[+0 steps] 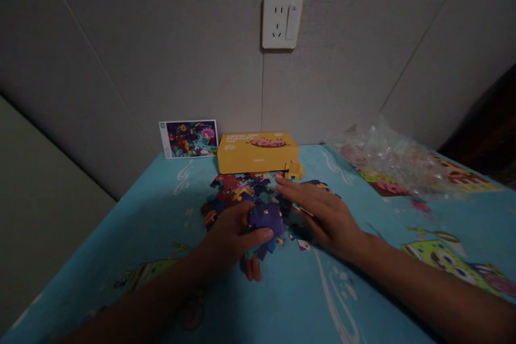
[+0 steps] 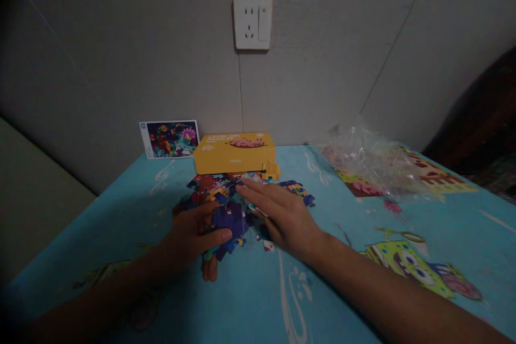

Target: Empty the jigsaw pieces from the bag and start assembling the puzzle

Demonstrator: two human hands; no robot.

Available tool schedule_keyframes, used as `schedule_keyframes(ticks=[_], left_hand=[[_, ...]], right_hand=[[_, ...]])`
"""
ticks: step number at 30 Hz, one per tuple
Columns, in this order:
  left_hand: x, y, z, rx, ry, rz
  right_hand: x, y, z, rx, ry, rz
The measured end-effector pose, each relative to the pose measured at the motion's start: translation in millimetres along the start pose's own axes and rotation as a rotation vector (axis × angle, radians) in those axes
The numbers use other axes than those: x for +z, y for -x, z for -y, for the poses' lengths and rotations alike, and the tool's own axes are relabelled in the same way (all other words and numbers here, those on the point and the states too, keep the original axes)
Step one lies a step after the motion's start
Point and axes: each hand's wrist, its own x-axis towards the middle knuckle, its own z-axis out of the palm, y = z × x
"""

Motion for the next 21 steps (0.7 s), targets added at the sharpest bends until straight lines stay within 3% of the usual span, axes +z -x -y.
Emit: schedule_keyframes(ticks=[4,6,10,21], left_hand=[[-0.2,0.1,0.0,0.009,-0.028,0.038],[-1.2,-0.4,0.3,0.039,-0.018,0.063],[-2.2,0.0,0.3,0.066,-0.019,0.108],[-2.5,2.7,4.0,0.049,-0.109,0.041]], right_hand=[[2.7,0.0,3.4,-0.048,-0.075,0.249],[4.1,0.7,3.5,-0.009,-0.075,0.287],[4.1,1.7,2.8,0.031,-0.044,0.280],[2.2,2.8,-1.1,0.168,-0.016,0.127]])
